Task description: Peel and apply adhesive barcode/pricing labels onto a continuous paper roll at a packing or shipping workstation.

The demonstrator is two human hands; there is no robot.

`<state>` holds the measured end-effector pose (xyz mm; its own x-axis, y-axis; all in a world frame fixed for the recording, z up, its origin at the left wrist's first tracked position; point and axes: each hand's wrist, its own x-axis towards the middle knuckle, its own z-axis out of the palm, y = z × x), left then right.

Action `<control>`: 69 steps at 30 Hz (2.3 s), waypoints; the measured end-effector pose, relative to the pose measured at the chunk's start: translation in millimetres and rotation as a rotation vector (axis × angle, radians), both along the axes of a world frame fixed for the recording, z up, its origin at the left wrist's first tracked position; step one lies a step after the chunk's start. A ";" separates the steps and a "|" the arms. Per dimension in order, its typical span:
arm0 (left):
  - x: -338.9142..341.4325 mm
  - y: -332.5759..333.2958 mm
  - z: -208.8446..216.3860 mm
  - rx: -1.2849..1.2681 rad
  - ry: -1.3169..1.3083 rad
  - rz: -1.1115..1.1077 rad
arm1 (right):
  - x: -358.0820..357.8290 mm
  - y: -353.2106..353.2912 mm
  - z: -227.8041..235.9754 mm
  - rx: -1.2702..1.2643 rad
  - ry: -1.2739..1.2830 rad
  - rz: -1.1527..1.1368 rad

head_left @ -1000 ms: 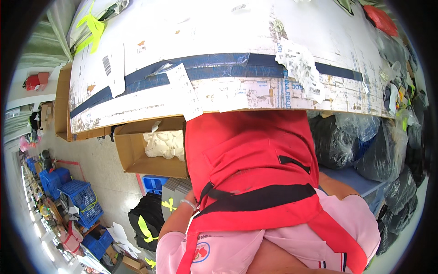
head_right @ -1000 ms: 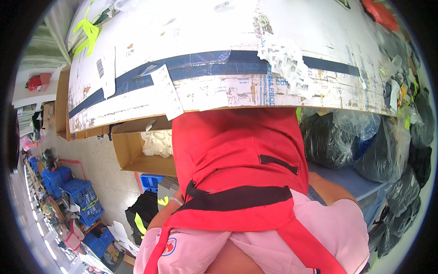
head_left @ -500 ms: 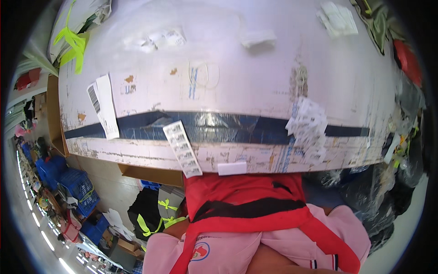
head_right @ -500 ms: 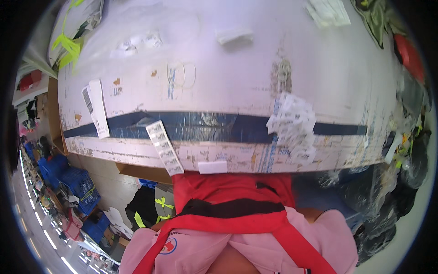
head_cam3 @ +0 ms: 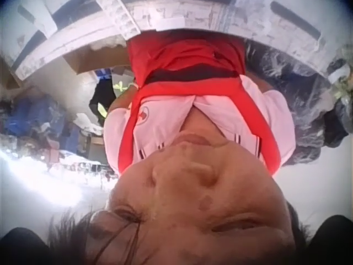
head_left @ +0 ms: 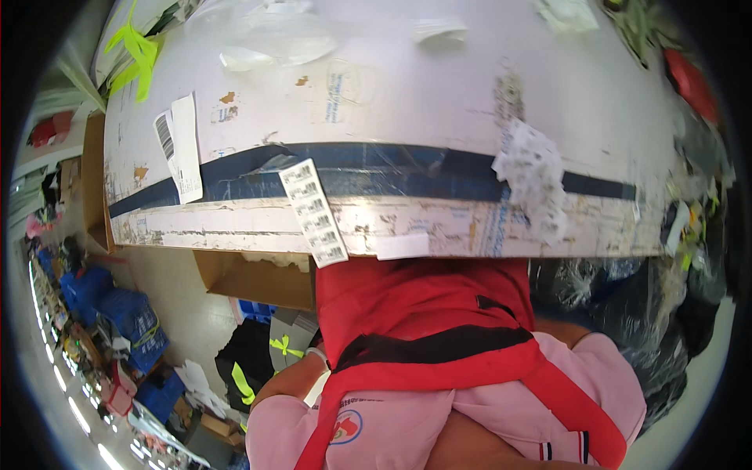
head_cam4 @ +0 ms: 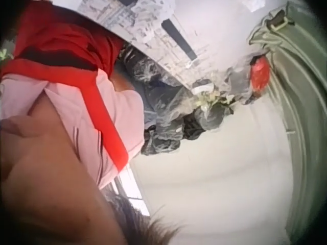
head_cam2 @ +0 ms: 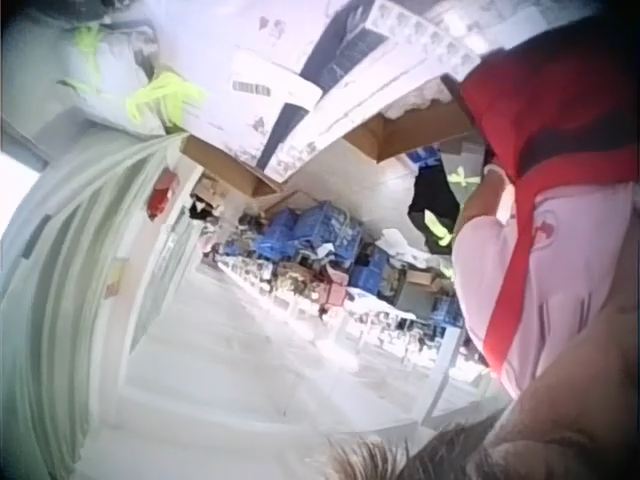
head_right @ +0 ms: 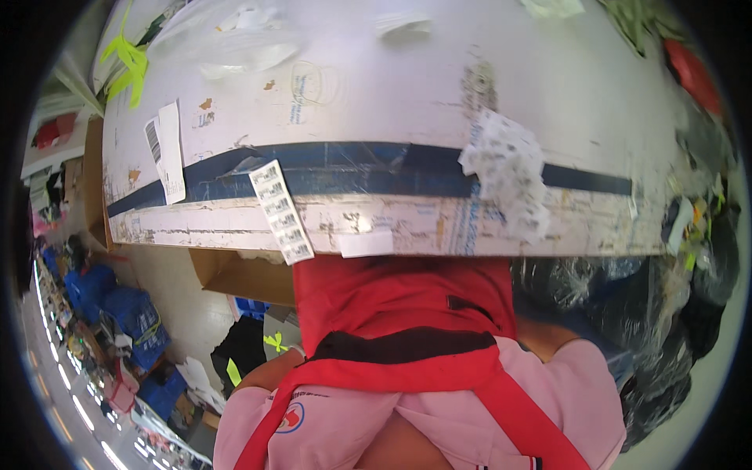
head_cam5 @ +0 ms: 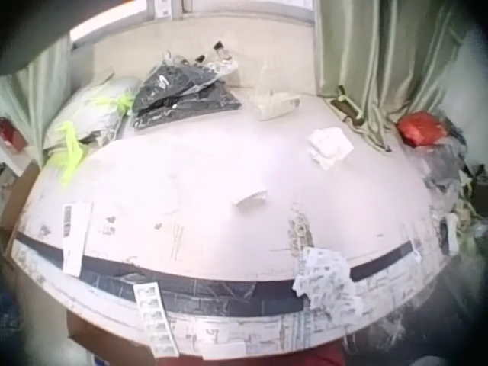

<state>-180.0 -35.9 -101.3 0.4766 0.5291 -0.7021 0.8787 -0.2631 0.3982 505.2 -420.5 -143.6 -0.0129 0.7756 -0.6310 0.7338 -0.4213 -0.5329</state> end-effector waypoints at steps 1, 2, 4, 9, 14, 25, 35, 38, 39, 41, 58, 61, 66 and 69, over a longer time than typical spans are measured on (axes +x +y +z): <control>-3.7 -6.7 -1.7 0.025 0.009 -0.051 | -47.6 41.5 -23.6 0.017 -0.009 -0.021; -2.1 -8.1 -6.6 0.048 0.003 -0.096 | -77.9 88.8 -35.3 0.032 -0.033 -0.036; -5.2 -18.1 -14.0 0.074 -0.016 -0.175 | -71.3 122.3 -33.7 0.039 -0.089 -0.057; 10.7 13.5 17.7 0.304 -0.206 0.776 | -49.4 156.2 -25.7 0.076 -0.120 -0.046; 92.6 46.7 102.5 0.301 -0.784 1.127 | -59.6 224.1 72.1 -0.129 -0.518 0.196; 155.4 77.7 150.5 0.172 -0.741 1.127 | -203.5 325.6 247.0 0.422 0.009 0.280; 146.8 71.9 156.7 -0.027 -0.680 1.036 | -265.1 340.3 223.6 0.511 0.126 0.525; 139.2 65.4 153.2 0.166 -0.583 0.875 | -275.7 351.8 228.3 0.528 0.179 0.514; 138.1 62.4 153.5 0.155 -0.641 0.930 | -279.3 354.6 228.3 0.528 0.181 0.514; 138.3 60.1 153.0 0.143 -0.700 0.982 | -286.0 359.8 227.9 0.589 0.265 0.484; 153.1 64.7 145.3 -0.047 -1.070 0.895 | -347.5 499.4 215.3 0.369 0.445 0.011; 148.8 64.8 147.1 -0.066 -1.036 0.891 | -348.6 499.3 208.1 0.400 0.424 0.018; 132.9 66.5 153.5 -0.018 -0.886 0.978 | -345.2 497.7 210.4 0.427 0.435 0.016; 127.4 67.3 159.5 0.065 -0.855 1.015 | -341.3 495.1 225.3 0.365 0.347 0.042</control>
<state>-52.6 31.4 58.1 0.1289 0.9310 -0.3414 0.1766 0.3172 0.9318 163.9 74.6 81.6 -0.2100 0.9393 -0.2713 0.4995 -0.1354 -0.8557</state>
